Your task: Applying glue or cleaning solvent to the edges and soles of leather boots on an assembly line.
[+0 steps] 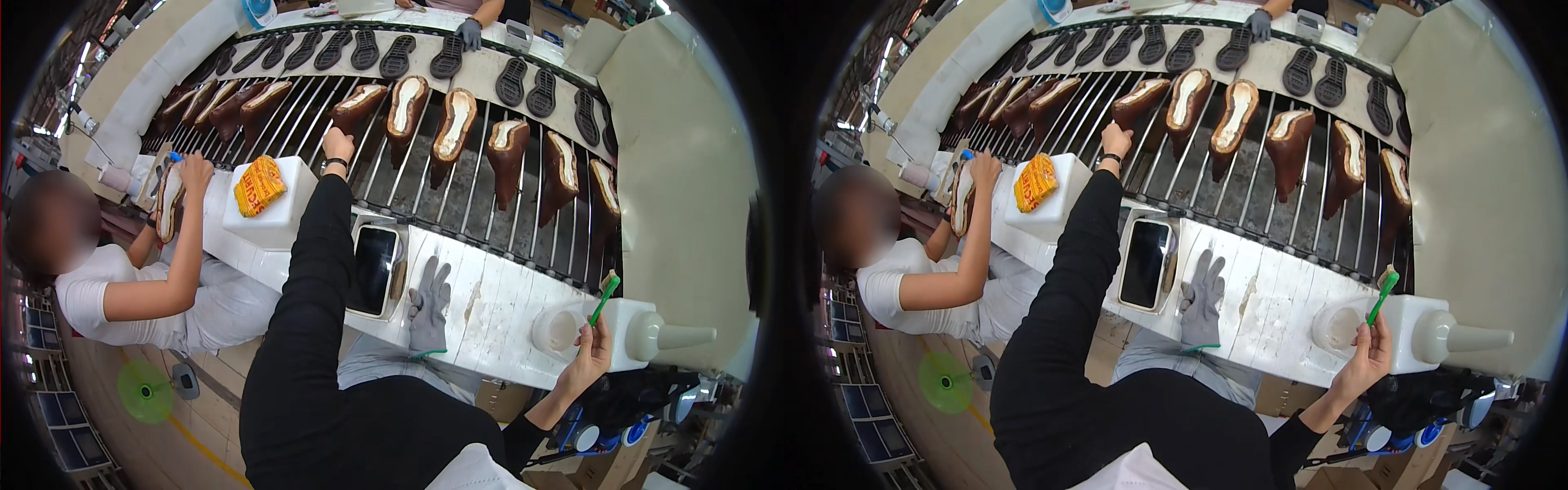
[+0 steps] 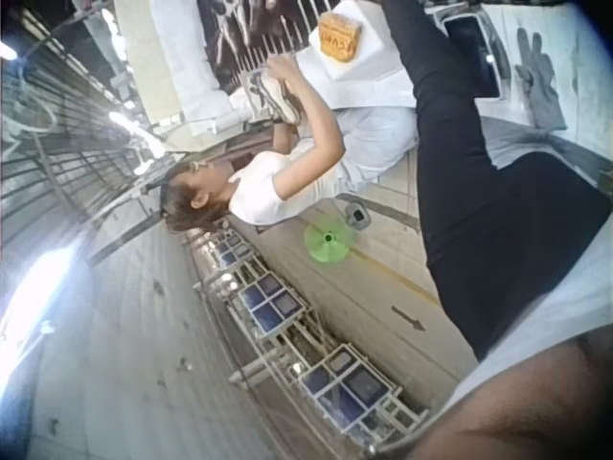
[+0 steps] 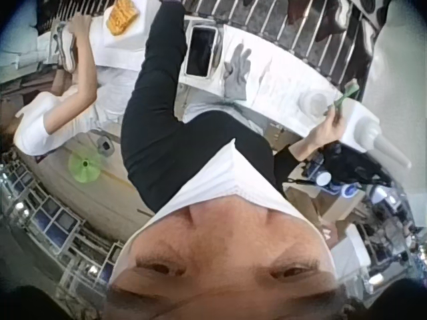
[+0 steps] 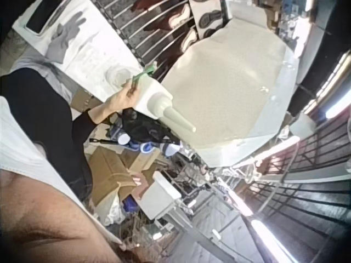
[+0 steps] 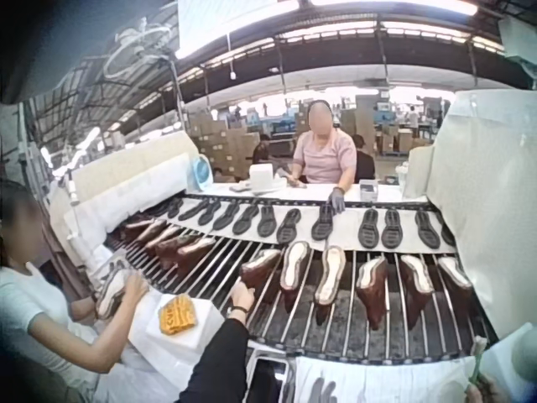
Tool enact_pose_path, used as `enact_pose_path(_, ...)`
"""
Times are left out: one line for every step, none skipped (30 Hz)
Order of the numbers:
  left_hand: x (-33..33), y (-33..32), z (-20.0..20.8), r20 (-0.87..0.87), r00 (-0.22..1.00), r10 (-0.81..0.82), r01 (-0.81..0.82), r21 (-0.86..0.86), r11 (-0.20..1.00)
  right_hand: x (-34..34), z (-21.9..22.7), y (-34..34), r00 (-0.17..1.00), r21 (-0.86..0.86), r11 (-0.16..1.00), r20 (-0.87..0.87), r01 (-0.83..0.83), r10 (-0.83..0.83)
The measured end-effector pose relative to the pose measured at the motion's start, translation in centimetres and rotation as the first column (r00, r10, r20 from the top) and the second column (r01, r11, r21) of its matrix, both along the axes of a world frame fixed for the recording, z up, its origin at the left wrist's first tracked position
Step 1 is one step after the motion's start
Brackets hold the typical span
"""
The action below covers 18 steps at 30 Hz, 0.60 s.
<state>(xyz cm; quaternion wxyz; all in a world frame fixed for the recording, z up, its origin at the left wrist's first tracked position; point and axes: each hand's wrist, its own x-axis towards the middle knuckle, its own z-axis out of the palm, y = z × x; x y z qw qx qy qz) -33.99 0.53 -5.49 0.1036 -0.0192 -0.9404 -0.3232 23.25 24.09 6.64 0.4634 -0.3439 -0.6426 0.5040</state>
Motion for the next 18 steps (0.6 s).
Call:
enact_pose_path(0.3, -0.1, 0.2, 0.03, 0.999, -0.033, 0.034, -0.025, 0.999, 0.6, -0.1, 0.0, 1.0, 0.007, 1.0, 0.023, 0.009, -0.009)
enact_pose_path(1.0, -0.1, 0.9, -0.011, 1.0, 0.014, -0.013, 0.055, 0.998, 1.3, -0.3, -0.1, 0.999, 0.009, 1.0, 0.046, 0.013, -0.014)
enact_pose_path(1.9, -0.3, 1.5, -0.048, 0.997, 0.068, -0.061, 0.134, 0.989, 1.7, -0.5, -0.2, 0.998, -0.001, 1.0, 0.061, 0.011, -0.011)
enact_pose_path(4.1, 0.6, 2.9, -0.044, 0.999, -0.019, 0.026, 0.16, 0.987, 2.4, -0.6, -0.2, 0.996, -0.016, 0.999, 0.076, 0.037, -0.036)
enact_pose_path(6.8, 1.1, 4.7, -0.039, 0.994, -0.105, 0.111, 0.187, 0.976, 3.3, -0.7, -0.2, 0.994, -0.031, 0.997, 0.092, 0.064, -0.061)
enact_pose_path(9.3, 0.7, 6.2, -0.069, 0.984, -0.167, 0.177, 0.175, 0.969, 3.9, -1.4, 0.0, 0.995, -0.028, 0.998, 0.087, 0.052, -0.049)
enact_pose_path(12.1, -0.3, 7.4, -0.098, 0.97, -0.222, 0.235, 0.16, 0.959, 3.8, -1.6, 0.0, 0.993, -0.039, 0.998, 0.106, 0.054, -0.05)
enact_pose_path(15.4, -1.2, 8.4, -0.113, 0.953, -0.282, 0.301, 0.224, 0.927, 3.7, -1.7, -0.2, 0.993, -0.048, 0.998, 0.111, 0.048, -0.042)
enact_pose_path(18.9, -2.4, 9.4, -0.136, 0.933, -0.333, 0.359, 0.285, 0.889, 3.5, -1.8, -0.4, 0.994, -0.057, 0.998, 0.11, 0.036, -0.03)
enact_pose_path(22.5, -3.1, 10.0, -0.099, 0.937, -0.334, 0.348, 0.193, 0.918, 3.3, -1.8, -0.6, 0.994, -0.064, 0.998, 0.103, 0.03, -0.024)
enact_pose_path(26.1, -3.9, 10.4, -0.07, 0.943, -0.326, 0.331, 0.096, 0.939, 3.0, -1.9, -0.9, 0.993, -0.069, 0.997, 0.112, 0.033, -0.025)
enact_pose_path(29.3, -4.5, 10.0, -0.032, 0.945, -0.325, 0.326, 0.02, 0.945, 2.5, -1.9, -1.2, 0.997, -0.073, 0.997, 0.078, 0.02, -0.014)
enact_pose_path(32.0, -4.9, 9.4, 0.003, 0.946, -0.323, 0.323, -0.057, 0.945, 2.0, -1.9, -1.5, 0.999, -0.077, 0.997, 0.039, 0.008, -0.005)
enact_pose_path(34.2, -5.0, 9.0, 0.002, 0.945, -0.327, 0.326, -0.057, 0.944, 1.5, -2.0, -1.7, 1.0, -0.098, 0.995, 0.018, -0.017, 0.019)
enact_pose_path(36.2, -5.1, 8.6, 0.046, 0.931, -0.363, 0.365, -0.194, 0.911, 1.0, -2.0, -2.1, 1.0, -0.1, 0.995, 0.014, -0.016, 0.018)
enact_pose_path(37.1, -5.2, 8.1, 0.094, 0.917, -0.388, 0.396, -0.324, 0.859, 0.2, -2.0, -2.6, 0.998, -0.113, 0.992, 0.004, -0.056, 0.057)
enact_pose_path(36.9, -5.4, 7.6, 0.09, 0.918, -0.385, 0.393, -0.326, 0.86, -0.2, -1.9, -3.1, 0.996, -0.123, 0.988, -0.009, -0.094, 0.094)
enact_pose_path(36.5, -5.6, 7.1, 0.144, 0.909, -0.392, 0.418, -0.331, 0.846, -0.3, -2.0, -3.5, 0.991, -0.139, 0.981, -0.009, -0.134, 0.134)
